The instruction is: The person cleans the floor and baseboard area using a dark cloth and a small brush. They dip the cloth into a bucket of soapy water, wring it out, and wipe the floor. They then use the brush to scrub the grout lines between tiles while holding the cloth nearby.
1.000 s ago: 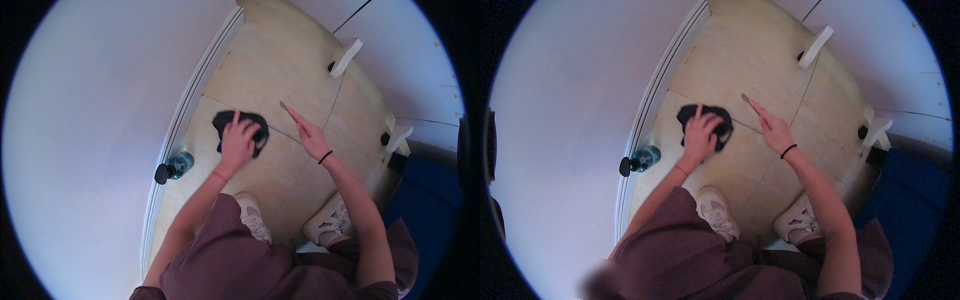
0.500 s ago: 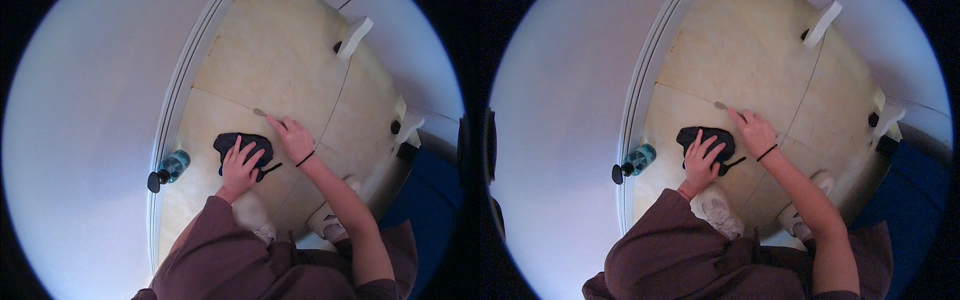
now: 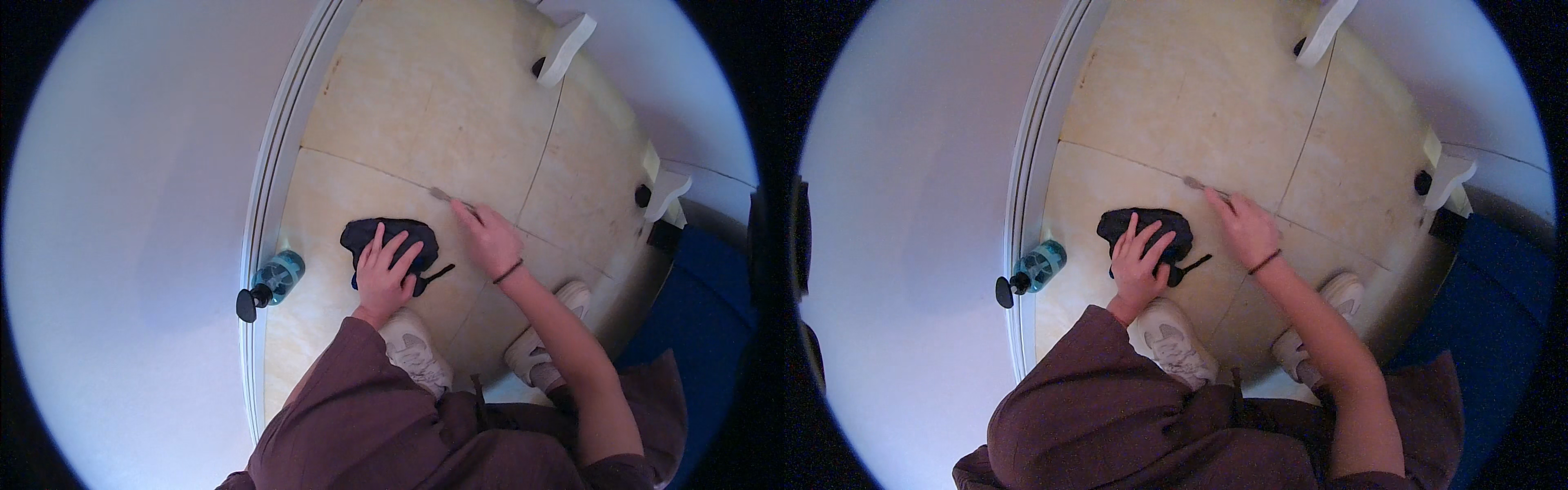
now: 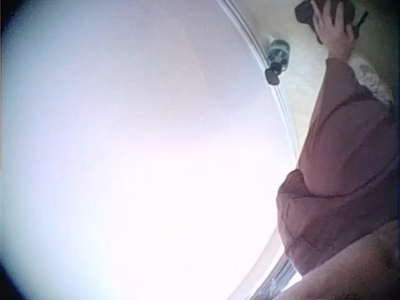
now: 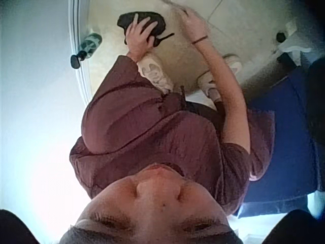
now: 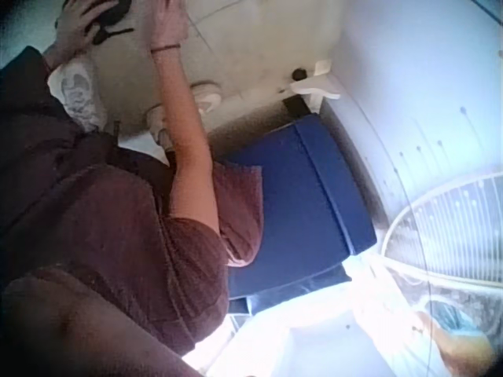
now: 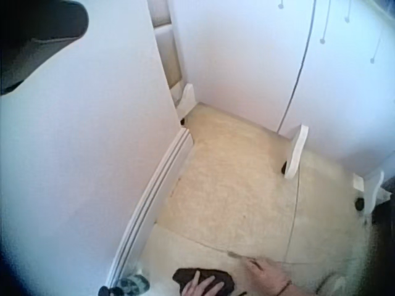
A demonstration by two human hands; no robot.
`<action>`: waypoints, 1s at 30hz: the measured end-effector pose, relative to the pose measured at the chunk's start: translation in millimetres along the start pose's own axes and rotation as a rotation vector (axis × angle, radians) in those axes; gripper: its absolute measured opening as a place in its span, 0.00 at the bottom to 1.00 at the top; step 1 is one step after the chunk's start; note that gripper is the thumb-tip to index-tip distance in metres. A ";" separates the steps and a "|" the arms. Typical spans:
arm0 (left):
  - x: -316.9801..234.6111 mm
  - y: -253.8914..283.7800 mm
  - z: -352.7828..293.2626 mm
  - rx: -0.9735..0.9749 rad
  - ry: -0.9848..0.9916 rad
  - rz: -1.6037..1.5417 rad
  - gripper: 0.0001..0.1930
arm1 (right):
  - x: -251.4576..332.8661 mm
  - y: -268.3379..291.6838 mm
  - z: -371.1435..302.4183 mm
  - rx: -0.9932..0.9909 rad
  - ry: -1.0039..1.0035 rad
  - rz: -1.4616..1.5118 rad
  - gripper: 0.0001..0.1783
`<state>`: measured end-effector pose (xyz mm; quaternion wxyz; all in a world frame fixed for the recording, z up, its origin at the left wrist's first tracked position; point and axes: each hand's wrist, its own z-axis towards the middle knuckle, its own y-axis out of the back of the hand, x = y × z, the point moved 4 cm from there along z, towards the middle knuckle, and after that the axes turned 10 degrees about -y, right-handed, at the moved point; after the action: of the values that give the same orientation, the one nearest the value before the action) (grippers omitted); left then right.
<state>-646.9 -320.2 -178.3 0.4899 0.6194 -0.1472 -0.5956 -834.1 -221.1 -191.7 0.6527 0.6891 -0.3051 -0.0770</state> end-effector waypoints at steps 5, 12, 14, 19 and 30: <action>-8.0 -1.7 -4.3 -0.016 0.083 -0.073 0.30 | -7.7 -2.7 -13.9 -0.066 -0.010 0.015 0.32; -30.5 -12.5 -4.7 0.025 0.421 -0.830 0.18 | 55.3 -12.3 26.7 0.007 -0.198 0.298 0.33; -7.8 -23.5 -10.2 -0.141 0.797 -1.151 0.17 | 48.1 -27.2 20.5 0.056 -0.441 0.793 0.27; 8.0 -31.9 -1.5 0.157 0.824 -1.202 0.19 | 72.6 -53.0 4.2 0.037 -1.059 1.721 0.12; 52.6 13.0 19.0 0.165 0.654 -0.581 0.14 | 77.3 -64.8 16.9 0.454 -0.997 1.422 0.19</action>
<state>-645.4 -374.9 -195.7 0.2720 0.8279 0.1485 -0.4674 -759.9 -278.3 -232.7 0.1860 0.3364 -0.9157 0.1174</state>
